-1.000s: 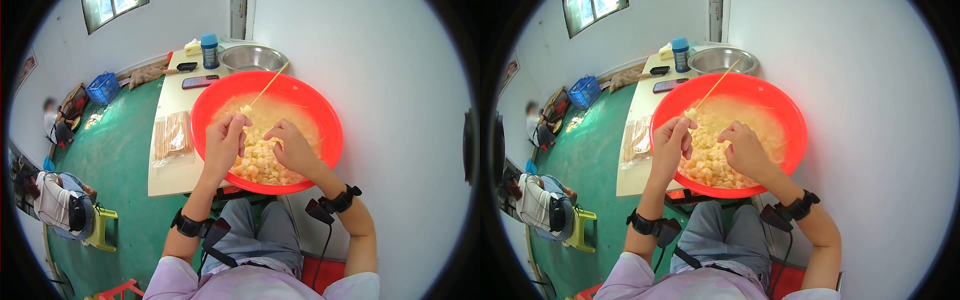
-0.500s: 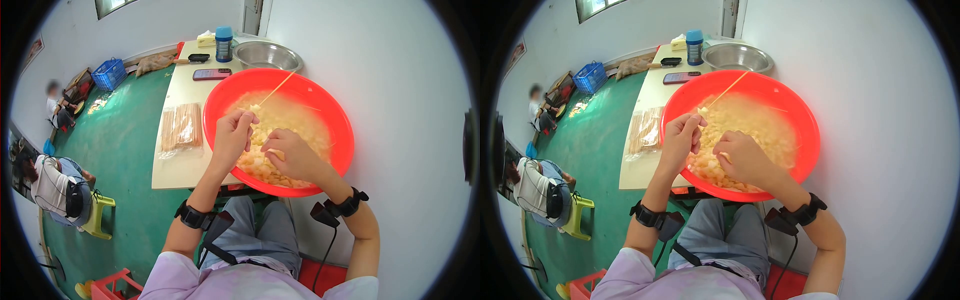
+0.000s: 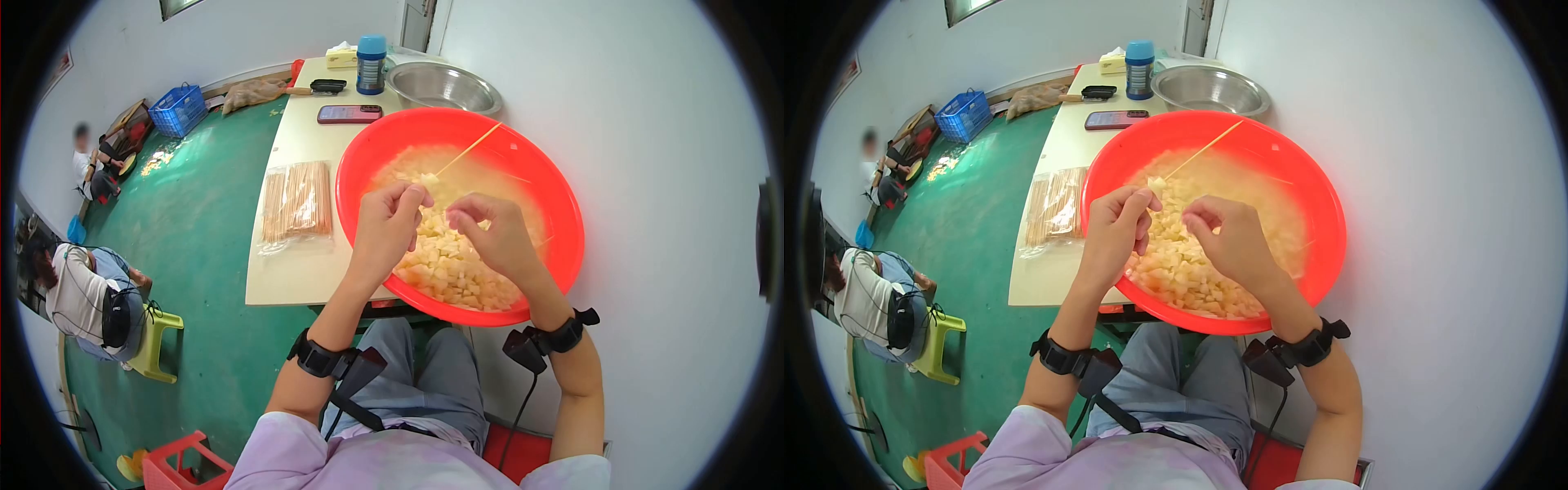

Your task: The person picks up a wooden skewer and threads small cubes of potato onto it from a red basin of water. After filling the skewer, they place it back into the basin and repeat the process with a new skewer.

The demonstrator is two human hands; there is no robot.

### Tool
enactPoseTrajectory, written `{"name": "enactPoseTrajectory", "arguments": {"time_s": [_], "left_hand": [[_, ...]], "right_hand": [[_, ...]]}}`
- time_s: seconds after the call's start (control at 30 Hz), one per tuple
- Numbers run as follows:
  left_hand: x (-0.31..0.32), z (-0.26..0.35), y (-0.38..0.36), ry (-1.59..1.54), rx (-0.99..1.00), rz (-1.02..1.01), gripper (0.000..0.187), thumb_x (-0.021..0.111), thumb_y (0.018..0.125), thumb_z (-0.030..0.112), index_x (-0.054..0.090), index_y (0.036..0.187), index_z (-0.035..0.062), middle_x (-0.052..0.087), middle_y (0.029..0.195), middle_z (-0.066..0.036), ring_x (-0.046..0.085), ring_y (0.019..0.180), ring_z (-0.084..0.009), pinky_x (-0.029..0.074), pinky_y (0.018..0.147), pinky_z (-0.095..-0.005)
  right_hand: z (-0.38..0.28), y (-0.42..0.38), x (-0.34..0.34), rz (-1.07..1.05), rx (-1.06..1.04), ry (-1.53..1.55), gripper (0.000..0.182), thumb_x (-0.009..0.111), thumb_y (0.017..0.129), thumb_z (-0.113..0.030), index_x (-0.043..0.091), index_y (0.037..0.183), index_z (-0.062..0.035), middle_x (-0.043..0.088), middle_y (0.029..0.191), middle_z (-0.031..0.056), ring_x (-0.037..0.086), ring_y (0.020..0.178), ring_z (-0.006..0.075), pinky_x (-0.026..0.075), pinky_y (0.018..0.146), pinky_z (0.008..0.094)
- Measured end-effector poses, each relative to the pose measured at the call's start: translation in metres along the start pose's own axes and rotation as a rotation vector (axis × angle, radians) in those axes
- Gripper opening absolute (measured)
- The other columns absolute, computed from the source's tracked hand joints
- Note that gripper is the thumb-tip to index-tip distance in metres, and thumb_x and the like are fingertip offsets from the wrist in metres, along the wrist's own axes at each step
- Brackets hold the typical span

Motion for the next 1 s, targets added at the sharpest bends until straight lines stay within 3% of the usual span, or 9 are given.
{"name": "enactPoseTrajectory", "arguments": {"time_s": [0.17,0.27,0.47,0.57,0.67,0.77,0.87,1.0], "left_hand": [[0.001,0.002,-0.003,0.014,0.003,0.008,0.022,0.045,0.085,0.017,0.055,0.073,0.0008,0.035,0.046,0.003,0.030,0.038,-0.0039,0.029,0.035,-0.0191],[0.001,0.002,-0.003,0.013,0.007,0.004,0.023,0.045,0.086,0.017,0.054,0.073,0.0006,0.035,0.047,0.003,0.030,0.038,-0.0039,0.029,0.035,-0.0192],[0.001,0.001,-0.003,0.015,0.017,-0.001,0.023,0.045,0.086,0.017,0.054,0.072,0.0005,0.036,0.047,0.003,0.031,0.038,-0.0039,0.029,0.035,-0.0192],[0.001,0.002,-0.003,0.010,0.017,-0.002,0.023,0.045,0.086,0.017,0.054,0.072,0.0006,0.036,0.047,0.003,0.031,0.037,-0.0039,0.029,0.035,-0.0192],[0.000,0.001,-0.002,0.003,0.012,-0.005,0.023,0.045,0.086,0.017,0.054,0.072,0.0008,0.036,0.046,0.003,0.031,0.037,-0.0040,0.029,0.034,-0.0192],[0.001,0.000,-0.001,-0.009,0.013,-0.007,0.023,0.045,0.086,0.017,0.054,0.072,0.0009,0.036,0.046,0.002,0.031,0.036,-0.0041,0.029,0.034,-0.0191],[0.000,0.001,-0.002,-0.010,0.009,0.001,0.023,0.045,0.086,0.017,0.054,0.072,0.0009,0.036,0.046,0.002,0.032,0.036,-0.0042,0.029,0.034,-0.0191],[0.000,0.002,-0.003,0.006,0.016,0.001,0.023,0.045,0.086,0.017,0.054,0.072,0.0008,0.036,0.047,0.002,0.032,0.037,-0.0042,0.029,0.034,-0.0193]], "right_hand": [[0.014,0.001,-0.019,0.142,0.127,0.092,0.009,0.055,0.077,-0.007,0.059,0.080,0.0001,0.059,0.067,0.0092,0.057,0.062,0.0151,0.045,0.060,0.0266],[0.003,-0.001,-0.019,0.122,-0.071,-0.169,0.008,0.054,0.076,-0.005,0.060,0.079,-0.0003,0.059,0.073,0.0106,0.056,0.063,0.0175,0.045,0.060,0.0276],[0.012,-0.001,-0.005,-0.049,0.063,-0.125,0.011,0.056,0.072,-0.006,0.060,0.081,-0.0019,0.056,0.080,0.0117,0.055,0.068,0.0213,0.045,0.060,0.0291],[-0.005,-0.004,0.005,-0.136,-0.055,-0.177,0.016,0.059,0.070,-0.009,0.060,0.085,-0.0044,0.055,0.087,0.0117,0.054,0.078,0.0237,0.044,0.067,0.0327],[-0.025,-0.014,0.030,-0.203,-0.336,-0.161,0.019,0.061,0.070,-0.013,0.060,0.088,-0.0076,0.052,0.095,0.0112,0.051,0.085,0.0266,0.041,0.073,0.0368],[-0.026,-0.027,0.055,-0.341,-0.378,-0.323,0.020,0.063,0.068,-0.015,0.061,0.087,-0.0098,0.050,0.098,0.0102,0.049,0.089,0.0287,0.039,0.078,0.0381],[-0.018,-0.027,0.059,-0.399,-0.306,-0.334,0.019,0.064,0.068,-0.011,0.061,0.087,-0.0089,0.052,0.094,0.0079,0.050,0.089,0.0240,0.041,0.077,0.0336],[-0.012,-0.012,0.038,-0.282,-0.169,-0.130,0.012,0.058,0.071,-0.004,0.058,0.083,-0.0056,0.054,0.085,0.0070,0.054,0.080,0.0207,0.043,0.071,0.0313]]}}
Point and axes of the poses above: each hand's wrist, its own y-axis towards the middle knuckle, its own x-axis out of the palm, z = x × y, the point moved 10 cm from there along y, towards the middle knuckle
